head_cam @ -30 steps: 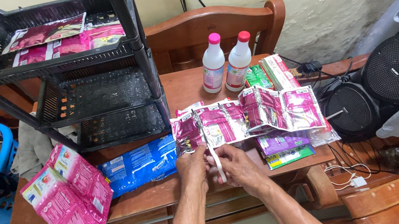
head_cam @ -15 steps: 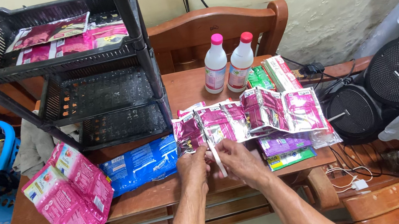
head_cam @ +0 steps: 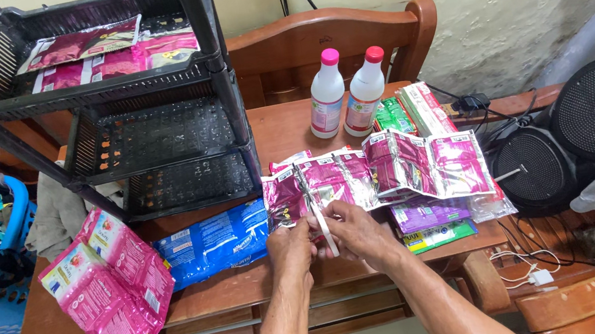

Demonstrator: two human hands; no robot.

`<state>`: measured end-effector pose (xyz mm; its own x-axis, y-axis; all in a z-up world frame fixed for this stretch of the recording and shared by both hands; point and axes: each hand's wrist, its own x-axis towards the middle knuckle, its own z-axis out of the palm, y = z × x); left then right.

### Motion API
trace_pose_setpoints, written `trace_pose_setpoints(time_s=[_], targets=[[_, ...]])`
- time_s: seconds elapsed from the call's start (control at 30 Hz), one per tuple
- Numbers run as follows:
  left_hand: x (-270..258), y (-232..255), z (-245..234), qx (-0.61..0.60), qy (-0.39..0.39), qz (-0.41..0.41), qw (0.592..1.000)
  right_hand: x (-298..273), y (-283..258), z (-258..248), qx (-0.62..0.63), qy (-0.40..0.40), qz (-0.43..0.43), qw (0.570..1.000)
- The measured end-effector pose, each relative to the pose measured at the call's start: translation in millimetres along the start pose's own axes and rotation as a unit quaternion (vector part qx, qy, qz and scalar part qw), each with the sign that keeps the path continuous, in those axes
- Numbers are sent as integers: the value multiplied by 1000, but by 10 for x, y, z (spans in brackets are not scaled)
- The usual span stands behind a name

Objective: The person uses scissors to cut individual sachets from a larger multi-pack of pink and silver foil packets. The cut sachets are then placed into a black plastic basket on a wooden table.

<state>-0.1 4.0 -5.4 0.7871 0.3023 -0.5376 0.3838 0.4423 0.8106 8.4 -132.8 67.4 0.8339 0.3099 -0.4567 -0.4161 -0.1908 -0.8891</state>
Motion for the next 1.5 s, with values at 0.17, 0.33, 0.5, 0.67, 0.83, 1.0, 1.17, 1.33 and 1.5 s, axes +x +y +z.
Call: trace_pose_setpoints(time_s=[0.17, 0.33, 0.5, 0.67, 0.83, 1.0, 1.17, 1.33, 1.5], targets=[[-6, 13, -12, 12, -2, -6, 1000, -16, 52, 14, 13, -18, -35, 999], [-57, 47, -19, 12, 4, 1, 1000, -4, 9, 6, 10, -9, -18, 1000], [-108, 94, -15, 3, -12, -7, 1000, 64, -96, 16, -35, 13, -3, 999], [-95, 90, -43, 2, -10, 4, 1000, 96, -70, 35, -49, 10, -34, 998], [-74, 49, -57, 4, -2, -1, 1000, 93, -38, 29, -48, 5, -28, 998], [-58, 20, -82, -6, -17, 6, 1000, 164, -127, 30, -72, 13, -9, 997], [-44, 16, -74, 0, -17, 5, 1000, 224, -174, 34, -115, 29, 5, 993], [-68, 30, -103, 7, -15, 8, 1000, 197, -161, 34, -124, 22, -16, 992], [-78, 21, -129, 14, -10, 12, 1000, 211, -196, 16, -110, 19, 17, 994]])
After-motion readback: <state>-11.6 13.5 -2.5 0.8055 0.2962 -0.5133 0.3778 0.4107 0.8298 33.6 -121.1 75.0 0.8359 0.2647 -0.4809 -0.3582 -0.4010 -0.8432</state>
